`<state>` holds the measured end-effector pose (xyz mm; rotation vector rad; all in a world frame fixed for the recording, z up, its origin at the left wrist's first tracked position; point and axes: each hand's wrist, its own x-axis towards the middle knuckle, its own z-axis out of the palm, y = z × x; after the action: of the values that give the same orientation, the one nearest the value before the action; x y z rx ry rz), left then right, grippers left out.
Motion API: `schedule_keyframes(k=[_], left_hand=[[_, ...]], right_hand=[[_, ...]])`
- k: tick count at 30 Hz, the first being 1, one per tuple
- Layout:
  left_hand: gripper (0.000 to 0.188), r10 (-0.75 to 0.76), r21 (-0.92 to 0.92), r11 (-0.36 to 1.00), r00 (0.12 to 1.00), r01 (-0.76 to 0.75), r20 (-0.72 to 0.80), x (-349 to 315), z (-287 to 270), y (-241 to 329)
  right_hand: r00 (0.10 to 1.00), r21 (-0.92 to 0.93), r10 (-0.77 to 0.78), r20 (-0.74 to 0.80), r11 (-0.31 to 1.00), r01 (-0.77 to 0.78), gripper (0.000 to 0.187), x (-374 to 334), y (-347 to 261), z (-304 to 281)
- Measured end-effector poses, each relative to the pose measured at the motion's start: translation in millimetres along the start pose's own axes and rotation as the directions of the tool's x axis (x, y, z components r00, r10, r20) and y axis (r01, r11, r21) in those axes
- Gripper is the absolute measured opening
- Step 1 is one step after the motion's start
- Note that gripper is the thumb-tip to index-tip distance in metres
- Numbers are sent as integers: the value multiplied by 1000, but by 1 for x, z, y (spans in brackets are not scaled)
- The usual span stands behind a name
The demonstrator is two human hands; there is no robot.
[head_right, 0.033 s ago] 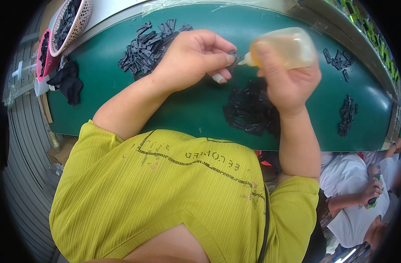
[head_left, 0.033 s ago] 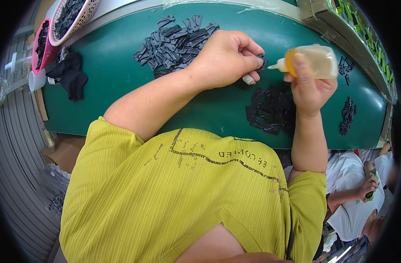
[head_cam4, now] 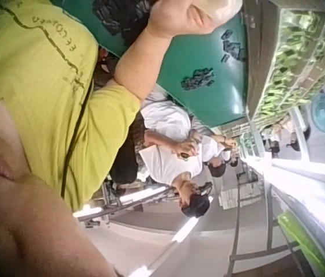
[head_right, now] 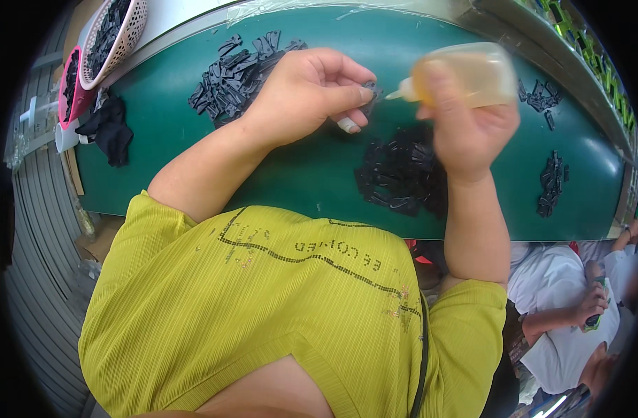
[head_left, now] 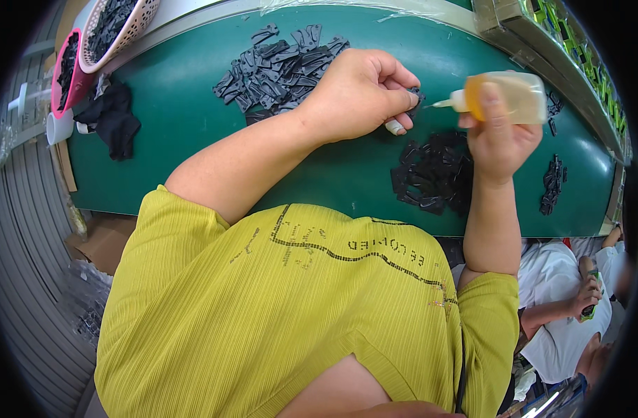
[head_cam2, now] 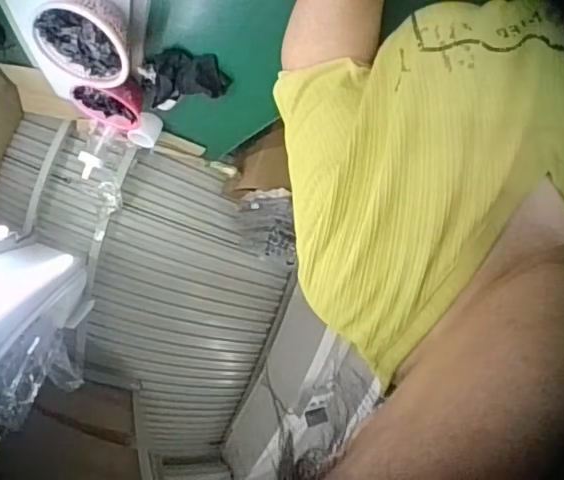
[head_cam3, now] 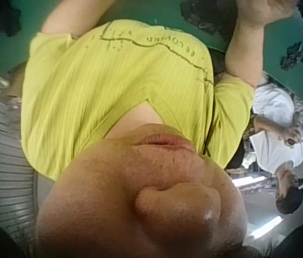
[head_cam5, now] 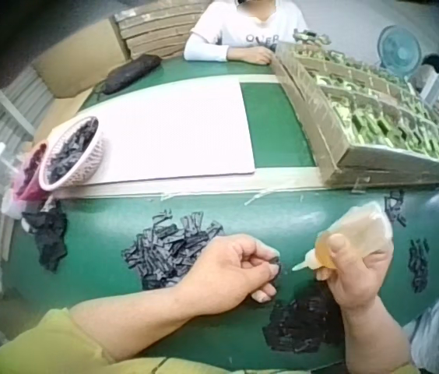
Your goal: The person attaches plastic pieces onto toy car shells by hand and places the shells into a tray. The person then applies liquid to small plastic parts using a squeeze bottle and places them onto a sheet.
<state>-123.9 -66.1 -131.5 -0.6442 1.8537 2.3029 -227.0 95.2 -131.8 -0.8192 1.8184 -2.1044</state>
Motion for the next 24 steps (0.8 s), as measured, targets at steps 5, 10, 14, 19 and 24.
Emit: schedule_keyframes(k=[5,10,14,19,24], left_hand=[[22,105,4,994,993,-105,-44,1,-1,8],[23,547,546,746,819,-382,-175,72,-47,45],[20,384,560,824,808,-82,-447,132,-100,76],[15,829,955,296,494,6,-261,86,-59,65],[30,199,811,477,941,-338,275,14,-1,28]], right_hand=[[988,384,-18,-155,920,78,10,14,-5,-34],[979,385,-55,-197,914,129,12,17,-8,-42],[974,410,-82,-213,897,165,12,20,-1,-41],[972,409,-188,-145,883,231,11,29,11,-48],[977,373,-157,-142,906,200,18,21,7,-63]])
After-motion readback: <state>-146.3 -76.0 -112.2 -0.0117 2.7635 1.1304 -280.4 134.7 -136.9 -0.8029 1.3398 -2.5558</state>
